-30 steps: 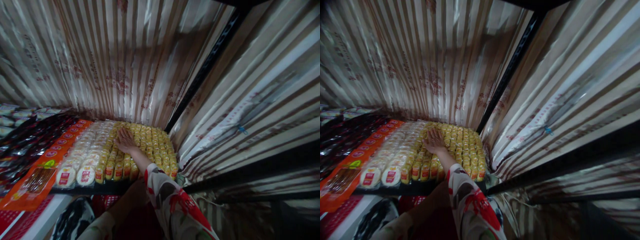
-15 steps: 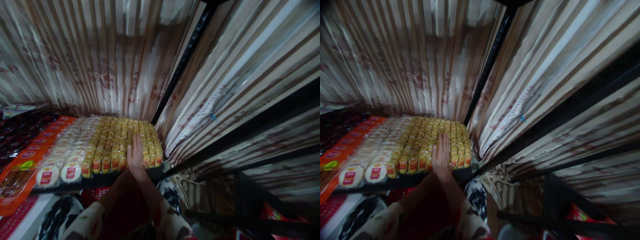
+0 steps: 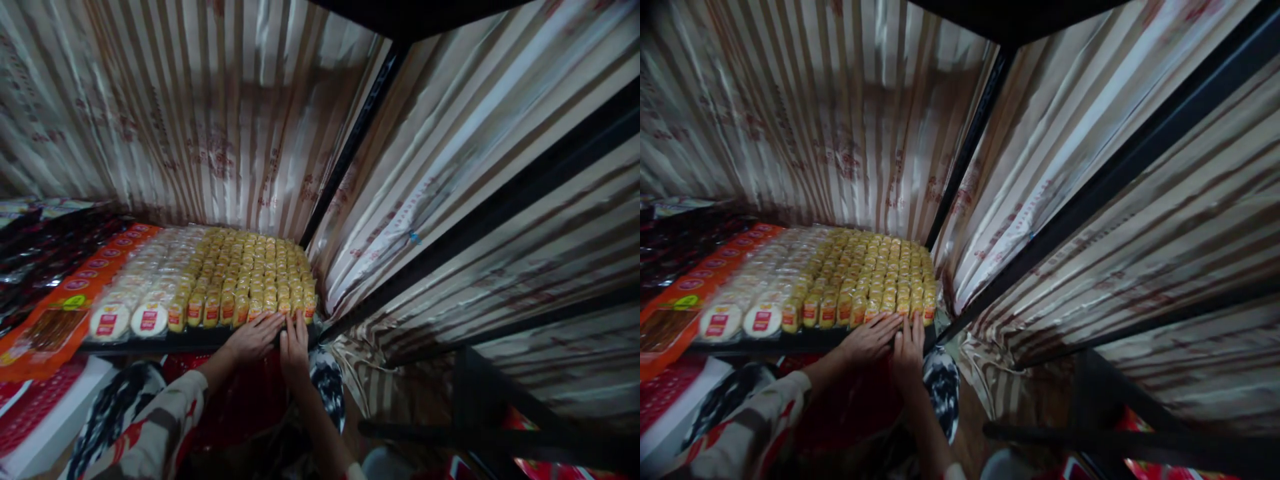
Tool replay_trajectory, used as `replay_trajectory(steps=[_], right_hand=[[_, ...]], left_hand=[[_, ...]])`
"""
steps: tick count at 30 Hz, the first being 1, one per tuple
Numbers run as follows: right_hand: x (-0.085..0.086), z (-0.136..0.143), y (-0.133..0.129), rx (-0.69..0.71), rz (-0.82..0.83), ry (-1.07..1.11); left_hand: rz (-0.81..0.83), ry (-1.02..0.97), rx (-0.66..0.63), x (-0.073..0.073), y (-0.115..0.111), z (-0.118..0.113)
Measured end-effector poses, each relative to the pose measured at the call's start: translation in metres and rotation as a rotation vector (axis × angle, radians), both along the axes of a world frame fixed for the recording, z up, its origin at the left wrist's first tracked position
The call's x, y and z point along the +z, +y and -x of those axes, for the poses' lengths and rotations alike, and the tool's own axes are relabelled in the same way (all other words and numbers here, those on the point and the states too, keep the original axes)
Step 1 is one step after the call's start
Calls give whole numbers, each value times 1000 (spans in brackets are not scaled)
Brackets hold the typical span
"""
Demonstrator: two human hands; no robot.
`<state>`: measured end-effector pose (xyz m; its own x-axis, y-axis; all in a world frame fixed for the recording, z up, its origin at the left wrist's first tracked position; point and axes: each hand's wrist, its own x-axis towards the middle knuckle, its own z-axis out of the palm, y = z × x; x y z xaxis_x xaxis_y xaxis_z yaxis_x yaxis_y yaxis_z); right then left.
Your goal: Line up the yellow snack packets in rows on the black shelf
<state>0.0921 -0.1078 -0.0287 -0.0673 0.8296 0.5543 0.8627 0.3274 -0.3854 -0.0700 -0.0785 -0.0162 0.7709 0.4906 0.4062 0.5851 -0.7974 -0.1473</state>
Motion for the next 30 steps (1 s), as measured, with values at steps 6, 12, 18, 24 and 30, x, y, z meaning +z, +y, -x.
replay_trajectory(steps=[6, 12, 18, 24, 30], right_hand=[[15, 4, -5, 60, 19, 16], [18, 3, -8, 58, 6, 134], [21, 7, -15, 111, 35, 210], [11, 19, -16, 181, 119, 228], [0, 27, -14, 152, 112, 193]], left_hand=[[8, -32, 0, -3, -3, 2], [-52, -54, -60, -16, 1, 1], [-87, -55, -79, -9, -10, 4], [9, -156, 195, -32, -47, 24], [121, -175, 321, -30, -59, 35]])
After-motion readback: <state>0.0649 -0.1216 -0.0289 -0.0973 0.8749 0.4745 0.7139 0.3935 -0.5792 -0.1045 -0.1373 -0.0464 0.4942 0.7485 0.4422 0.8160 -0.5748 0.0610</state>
